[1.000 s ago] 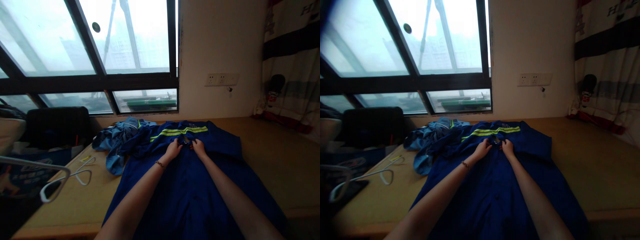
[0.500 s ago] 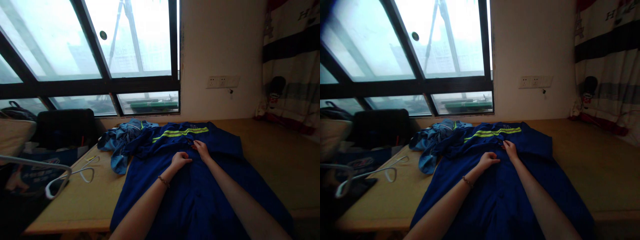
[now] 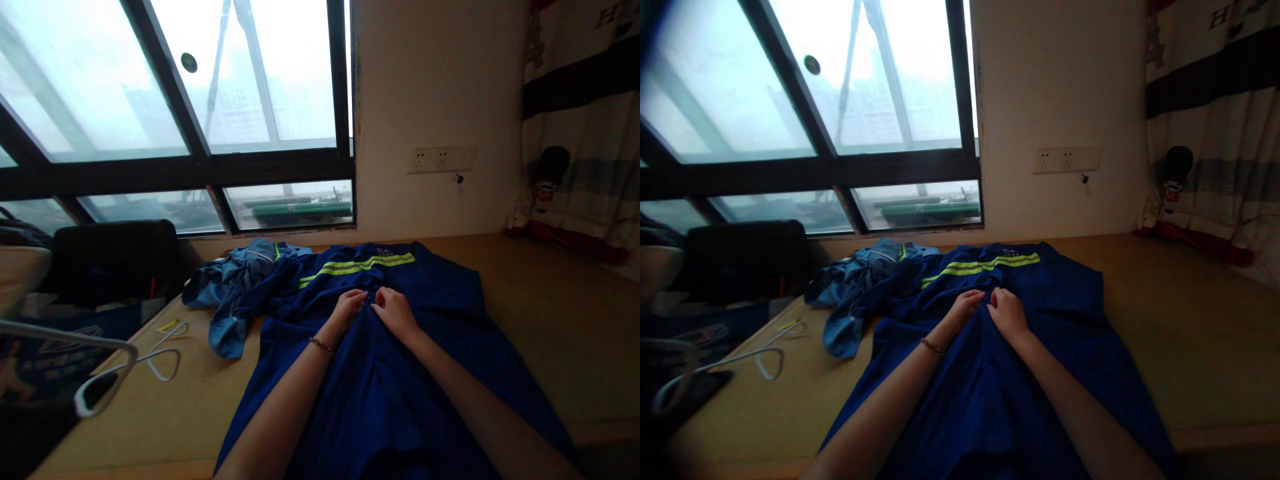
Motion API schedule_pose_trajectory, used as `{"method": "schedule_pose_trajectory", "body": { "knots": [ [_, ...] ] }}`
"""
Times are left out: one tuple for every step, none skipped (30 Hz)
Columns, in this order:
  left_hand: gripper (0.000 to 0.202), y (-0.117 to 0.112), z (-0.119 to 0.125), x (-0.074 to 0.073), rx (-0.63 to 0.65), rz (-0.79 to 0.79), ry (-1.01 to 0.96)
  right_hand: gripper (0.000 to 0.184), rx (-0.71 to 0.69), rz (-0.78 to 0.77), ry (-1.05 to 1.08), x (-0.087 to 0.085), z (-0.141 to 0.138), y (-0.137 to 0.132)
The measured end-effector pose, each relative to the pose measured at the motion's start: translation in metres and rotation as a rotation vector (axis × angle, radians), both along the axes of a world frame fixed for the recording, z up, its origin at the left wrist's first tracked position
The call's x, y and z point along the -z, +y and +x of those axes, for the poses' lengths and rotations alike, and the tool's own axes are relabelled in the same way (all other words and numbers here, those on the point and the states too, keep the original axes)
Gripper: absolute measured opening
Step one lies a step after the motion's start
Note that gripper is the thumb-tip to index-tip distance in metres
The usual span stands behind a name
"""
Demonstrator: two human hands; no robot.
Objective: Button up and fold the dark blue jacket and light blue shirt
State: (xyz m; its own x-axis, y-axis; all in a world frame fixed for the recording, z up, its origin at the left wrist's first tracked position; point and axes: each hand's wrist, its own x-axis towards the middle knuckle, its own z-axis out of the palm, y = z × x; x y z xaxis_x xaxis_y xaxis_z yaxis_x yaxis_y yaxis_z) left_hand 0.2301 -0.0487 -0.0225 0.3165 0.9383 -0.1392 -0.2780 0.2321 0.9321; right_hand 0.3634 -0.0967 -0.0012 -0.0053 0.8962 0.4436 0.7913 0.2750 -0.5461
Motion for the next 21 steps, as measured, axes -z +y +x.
{"method": "schedule_pose_trajectory", "body": {
  "knots": [
    [0.020,0.002,0.000,0.001,0.012,-0.009,-0.021,0.004,0.007,0.050,-0.045,0.002,-0.002,-0.002],
    [0.017,0.003,-0.001,0.002,0.033,-0.016,-0.036,0.007,0.001,0.091,-0.079,0.004,-0.003,-0.004],
    [0.016,0.004,-0.002,0.003,0.059,-0.020,-0.047,0.010,-0.019,0.119,-0.100,0.007,-0.003,-0.006],
    [0.014,0.005,-0.003,0.005,0.084,-0.026,-0.055,0.013,-0.054,0.136,-0.109,0.010,-0.003,-0.007],
    [0.014,0.005,-0.003,0.006,0.102,-0.033,-0.061,0.015,-0.093,0.152,-0.107,0.013,-0.002,-0.008],
    [0.014,0.005,-0.003,0.006,0.110,-0.044,-0.066,0.016,-0.128,0.171,-0.100,0.015,-0.001,-0.008],
    [0.016,0.004,-0.003,0.007,0.108,-0.056,-0.070,0.017,-0.153,0.194,-0.088,0.017,0.000,-0.007],
    [0.018,0.004,-0.003,0.006,0.099,-0.069,-0.074,0.018,-0.165,0.218,-0.077,0.018,0.002,-0.007],
    [0.020,0.003,-0.003,0.005,0.083,-0.080,-0.077,0.018,-0.166,0.241,-0.066,0.019,0.003,-0.006],
    [0.023,0.002,-0.002,0.004,0.063,-0.088,-0.079,0.018,-0.163,0.259,-0.059,0.019,0.004,-0.005],
    [0.025,0.000,-0.002,0.003,0.044,-0.093,-0.080,0.018,-0.158,0.273,-0.056,0.019,0.005,-0.004],
    [0.027,-0.001,-0.001,0.002,0.025,-0.097,-0.079,0.018,-0.155,0.284,-0.056,0.019,0.006,-0.004],
    [0.028,-0.001,-0.001,0.001,0.006,-0.099,-0.076,0.018,-0.154,0.292,-0.059,0.019,0.006,-0.004],
    [0.028,-0.002,0.000,0.001,-0.013,-0.101,-0.073,0.018,-0.153,0.299,-0.064,0.019,0.006,-0.004],
    [0.029,-0.002,0.000,0.001,-0.033,-0.100,-0.073,0.018,-0.153,0.304,-0.070,0.019,0.005,-0.005],
    [0.028,-0.002,0.000,0.001,-0.053,-0.098,-0.073,0.018,-0.152,0.306,-0.077,0.019,0.005,-0.006],
    [0.028,-0.003,0.001,0.001,-0.071,-0.093,-0.075,0.018,-0.152,0.304,-0.082,0.018,0.004,-0.006],
    [0.028,-0.003,0.001,0.001,-0.085,-0.086,-0.079,0.018,-0.155,0.298,-0.085,0.018,0.003,-0.007],
    [0.027,-0.003,0.001,0.001,-0.094,-0.076,-0.082,0.017,-0.157,0.288,-0.082,0.018,0.003,-0.007],
    [0.027,-0.004,0.001,0.001,-0.098,-0.064,-0.085,0.017,-0.158,0.276,-0.074,0.018,0.002,-0.008],
    [0.027,-0.004,0.001,0.001,-0.095,-0.053,-0.084,0.017,-0.159,0.264,-0.059,0.018,0.002,-0.008]
  ]
}}
